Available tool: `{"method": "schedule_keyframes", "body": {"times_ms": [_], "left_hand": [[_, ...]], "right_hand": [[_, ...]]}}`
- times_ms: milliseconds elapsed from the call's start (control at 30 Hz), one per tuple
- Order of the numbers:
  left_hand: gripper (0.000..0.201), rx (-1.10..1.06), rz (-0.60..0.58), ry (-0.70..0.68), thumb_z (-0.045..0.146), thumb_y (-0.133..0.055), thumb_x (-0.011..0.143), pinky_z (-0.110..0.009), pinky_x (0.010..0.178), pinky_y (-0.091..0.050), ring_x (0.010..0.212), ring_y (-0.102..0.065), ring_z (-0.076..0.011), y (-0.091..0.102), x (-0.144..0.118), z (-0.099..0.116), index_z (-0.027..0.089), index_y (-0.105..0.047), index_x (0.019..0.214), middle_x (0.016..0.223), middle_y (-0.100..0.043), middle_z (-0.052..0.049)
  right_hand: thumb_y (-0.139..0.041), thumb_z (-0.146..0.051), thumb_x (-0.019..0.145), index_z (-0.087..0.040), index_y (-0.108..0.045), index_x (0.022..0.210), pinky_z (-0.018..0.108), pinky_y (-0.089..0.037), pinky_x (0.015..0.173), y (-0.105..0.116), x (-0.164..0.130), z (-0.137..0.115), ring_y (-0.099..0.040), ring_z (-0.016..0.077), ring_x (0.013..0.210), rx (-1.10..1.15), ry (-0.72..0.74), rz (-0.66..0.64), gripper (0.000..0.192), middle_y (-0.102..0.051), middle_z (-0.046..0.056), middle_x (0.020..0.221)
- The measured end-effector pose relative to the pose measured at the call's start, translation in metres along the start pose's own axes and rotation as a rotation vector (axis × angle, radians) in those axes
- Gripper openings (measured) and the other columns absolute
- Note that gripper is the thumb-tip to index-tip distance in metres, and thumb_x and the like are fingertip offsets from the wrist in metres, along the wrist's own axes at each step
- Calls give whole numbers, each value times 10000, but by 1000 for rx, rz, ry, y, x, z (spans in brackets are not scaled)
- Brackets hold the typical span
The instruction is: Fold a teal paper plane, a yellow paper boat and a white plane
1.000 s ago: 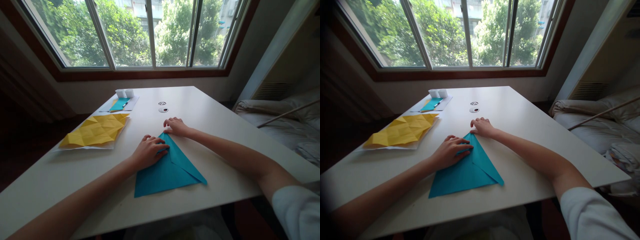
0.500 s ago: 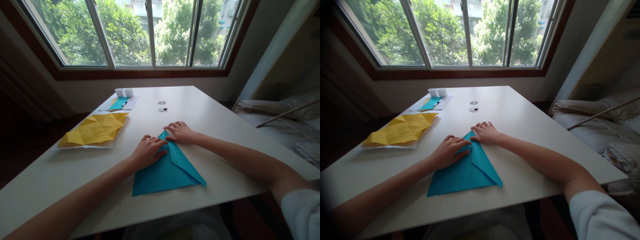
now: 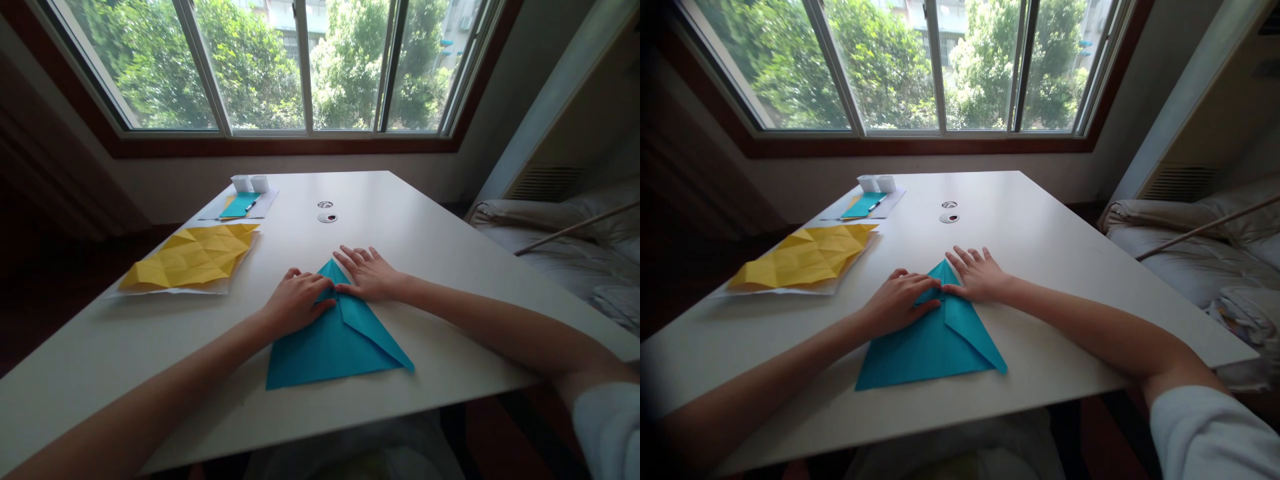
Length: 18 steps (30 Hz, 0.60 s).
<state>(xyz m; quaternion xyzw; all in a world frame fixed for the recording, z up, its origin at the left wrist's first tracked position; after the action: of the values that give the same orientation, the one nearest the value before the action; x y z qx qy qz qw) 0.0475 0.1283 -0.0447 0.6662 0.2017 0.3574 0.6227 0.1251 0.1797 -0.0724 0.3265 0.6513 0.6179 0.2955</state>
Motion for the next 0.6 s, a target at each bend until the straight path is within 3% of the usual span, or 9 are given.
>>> {"method": "schedule_keyframes", "body": {"times_ms": [367,600], "left_hand": [[286,32,-15,-45,357,-414,907,-383,829,-322,977,-564,-223,-2,-1,7,352,-547,1160,1114,-601,-31],[306,23,-13,-38,382,-409,904,-397,847,-320,966,-563,-220,-3,0,5,351,-546,1175,1113,-598,-28]], "right_hand": [[-254,-798,704,-226,-51,1439,584,-74,1034,-6,-19,-7,-143,386,1325,76,80,-58,954,-75,95,1504],[-360,-806,655,-248,-53,1437,557,-79,1050,-4,-42,-12,-139,363,1331,112,121,-74,1009,-86,87,1503]]}}
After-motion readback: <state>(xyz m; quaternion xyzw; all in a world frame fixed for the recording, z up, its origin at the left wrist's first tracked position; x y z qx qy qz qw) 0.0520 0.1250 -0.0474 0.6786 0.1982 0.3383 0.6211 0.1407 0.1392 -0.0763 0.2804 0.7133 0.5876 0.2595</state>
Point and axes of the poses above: each hand's wrist, its own x-axis towards the middle knuckle, its own y-axis out of the back of the hand, z = x × y, the point moved 10 cm from there along x, towards the middle knuckle
